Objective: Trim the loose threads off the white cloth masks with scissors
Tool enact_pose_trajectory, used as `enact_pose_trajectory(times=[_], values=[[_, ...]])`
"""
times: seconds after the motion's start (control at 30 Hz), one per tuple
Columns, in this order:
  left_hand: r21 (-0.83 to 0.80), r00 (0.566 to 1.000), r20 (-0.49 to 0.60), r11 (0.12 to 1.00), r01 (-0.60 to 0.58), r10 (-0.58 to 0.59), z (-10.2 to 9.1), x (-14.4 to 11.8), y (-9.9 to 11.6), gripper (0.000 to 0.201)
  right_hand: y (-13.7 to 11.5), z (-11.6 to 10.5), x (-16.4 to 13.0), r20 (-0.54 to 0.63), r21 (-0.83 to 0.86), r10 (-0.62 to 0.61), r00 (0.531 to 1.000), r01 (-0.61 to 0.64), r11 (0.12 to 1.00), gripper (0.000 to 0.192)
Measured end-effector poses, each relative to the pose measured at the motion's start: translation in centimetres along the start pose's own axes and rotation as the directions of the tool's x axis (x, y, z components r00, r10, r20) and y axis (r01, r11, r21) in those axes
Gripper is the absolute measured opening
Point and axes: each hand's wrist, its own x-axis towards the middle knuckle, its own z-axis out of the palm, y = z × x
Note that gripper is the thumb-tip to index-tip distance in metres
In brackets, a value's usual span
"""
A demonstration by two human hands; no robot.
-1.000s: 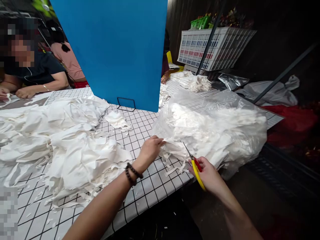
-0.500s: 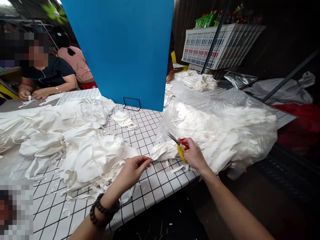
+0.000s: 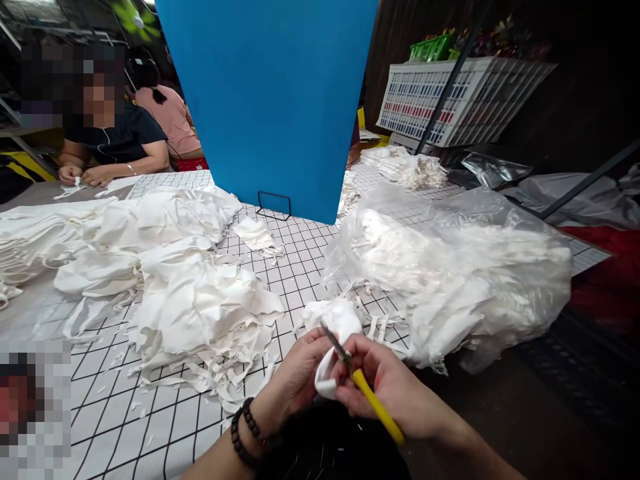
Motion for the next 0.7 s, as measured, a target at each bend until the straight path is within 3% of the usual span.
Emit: enact_pose_trajectory(times=[0.07, 0.13, 0.17, 0.23, 0.27, 0.33, 0.5, 0.7], values=[[0.009, 0.998, -0.066, 1.0, 0.021, -0.02, -1.3, -1.2, 0.2, 0.023, 0.8, -0.6, 0.2, -0.012, -0.009, 0.029, 1.0, -0.029, 1.0, 0.032], [0.064, 0.992, -0.127, 0.998, 0.002, 0.006, -2.9, -2.6, 0.6, 0.028, 1.5, -2.8, 1.1, -0.196, -0.1, -0.036, 0.98, 0.016, 0.995, 0.03], [0.11, 0.989, -0.146, 0.994, -0.008, 0.024, -3.5, -3.4, 0.8, 0.028, 1.9, -4.1, 1.9, -0.309, -0.196, -0.101, 0.946, 0.041, 0.98, 0.028], [0.223, 0.986, -0.158, 0.975, -0.014, 0.051, -4.5, -4.6, 1.1, 0.027, 2.4, -6.7, 3.7, -0.447, -0.46, -0.271, 0.852, 0.04, 0.887, 0.024], [0.286, 0.986, -0.156, 0.958, -0.01, 0.057, -4.8, -5.1, 1.0, 0.028, 2.6, -7.6, 4.7, -0.452, -0.588, -0.331, 0.828, 0.003, 0.809, 0.023], [0.393, 0.989, -0.132, 0.92, -0.003, 0.06, -4.8, -5.7, 0.7, 0.031, 2.9, -8.7, 6.8, -0.405, -0.723, -0.369, 0.836, -0.046, 0.689, 0.021], [0.497, 0.998, -0.042, 0.868, -0.026, 0.054, -4.5, -6.7, -0.1, 0.037, 3.7, -8.6, 9.8, -0.348, -0.765, -0.357, 0.867, -0.043, 0.643, 0.022], [0.502, 0.982, -0.136, 0.864, -0.048, 0.134, -5.6, -9.1, 2.1, 0.039, 2.6, -11.1, 8.9, -0.531, -0.672, -0.39, 0.753, -0.094, 0.734, 0.02]])
